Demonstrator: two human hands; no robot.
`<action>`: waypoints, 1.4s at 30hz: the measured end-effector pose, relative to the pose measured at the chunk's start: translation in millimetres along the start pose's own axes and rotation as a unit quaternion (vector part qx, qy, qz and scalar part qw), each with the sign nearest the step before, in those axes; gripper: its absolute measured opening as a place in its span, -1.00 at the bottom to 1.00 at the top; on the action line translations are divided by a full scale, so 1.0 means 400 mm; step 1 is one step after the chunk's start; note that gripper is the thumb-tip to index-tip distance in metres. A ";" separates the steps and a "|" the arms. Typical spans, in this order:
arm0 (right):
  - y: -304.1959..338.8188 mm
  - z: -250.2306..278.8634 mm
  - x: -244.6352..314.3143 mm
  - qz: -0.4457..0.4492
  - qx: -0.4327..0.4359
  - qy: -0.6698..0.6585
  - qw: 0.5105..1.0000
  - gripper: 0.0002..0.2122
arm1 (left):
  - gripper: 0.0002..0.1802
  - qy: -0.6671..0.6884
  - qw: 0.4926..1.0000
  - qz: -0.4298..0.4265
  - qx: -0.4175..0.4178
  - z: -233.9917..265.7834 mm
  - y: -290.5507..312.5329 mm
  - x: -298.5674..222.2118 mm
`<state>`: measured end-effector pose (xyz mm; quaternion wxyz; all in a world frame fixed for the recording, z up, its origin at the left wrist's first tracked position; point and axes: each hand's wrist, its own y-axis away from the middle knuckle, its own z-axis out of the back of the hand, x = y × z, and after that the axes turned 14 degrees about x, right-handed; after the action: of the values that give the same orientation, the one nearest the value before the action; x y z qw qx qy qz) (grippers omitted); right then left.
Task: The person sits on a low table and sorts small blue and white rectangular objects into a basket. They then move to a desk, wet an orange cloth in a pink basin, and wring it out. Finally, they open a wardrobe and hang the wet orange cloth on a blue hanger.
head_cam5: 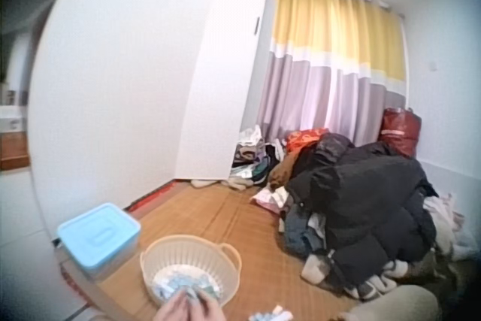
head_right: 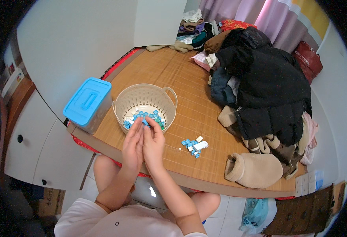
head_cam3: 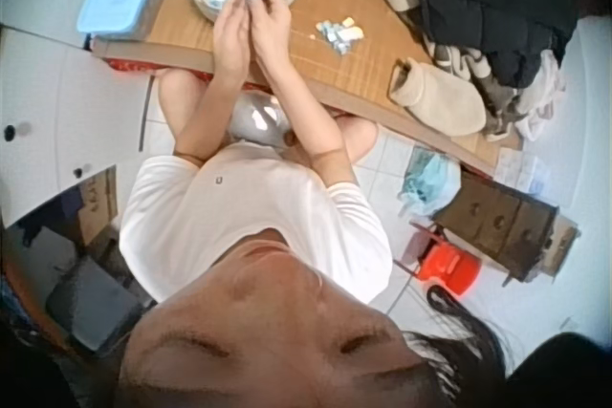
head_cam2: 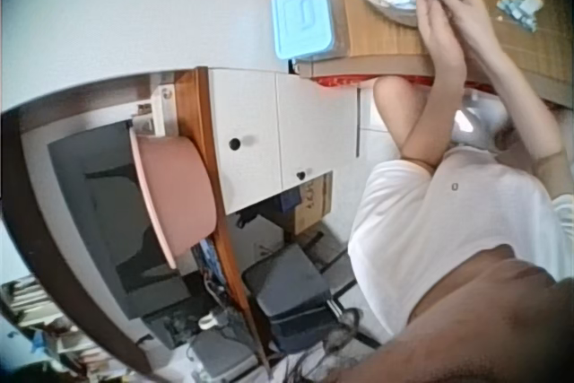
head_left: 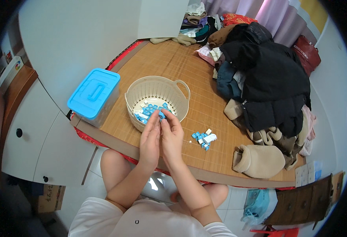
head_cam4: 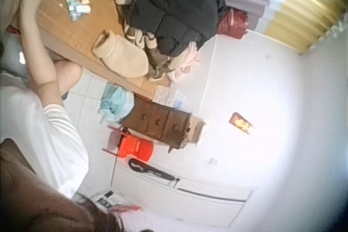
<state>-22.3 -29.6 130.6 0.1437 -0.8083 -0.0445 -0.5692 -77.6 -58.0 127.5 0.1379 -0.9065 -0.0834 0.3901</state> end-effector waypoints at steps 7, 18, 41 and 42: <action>-0.029 -0.021 -0.015 -0.004 0.061 0.006 0.998 -0.66 | -0.46 -0.035 0.999 -0.017 -0.033 -0.001 -0.004 -0.030; -0.030 -0.007 -0.012 0.002 0.078 -0.059 0.995 -0.56 | -0.44 -0.046 0.997 -0.047 -0.033 0.032 -0.018 -0.025; 0.246 0.291 -0.130 -0.033 -0.182 0.028 0.982 -0.47 | -0.51 -0.209 0.956 0.143 0.146 0.011 0.015 0.247; 0.252 0.305 -0.136 -0.033 -0.185 0.030 0.982 -0.46 | -0.51 -0.214 0.953 0.154 0.146 0.015 0.012 0.266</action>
<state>93.3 -86.3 23.6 -0.0257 -0.8015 0.0396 -0.5961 -9.3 -34.0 49.3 0.1860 -0.7734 0.0873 0.5997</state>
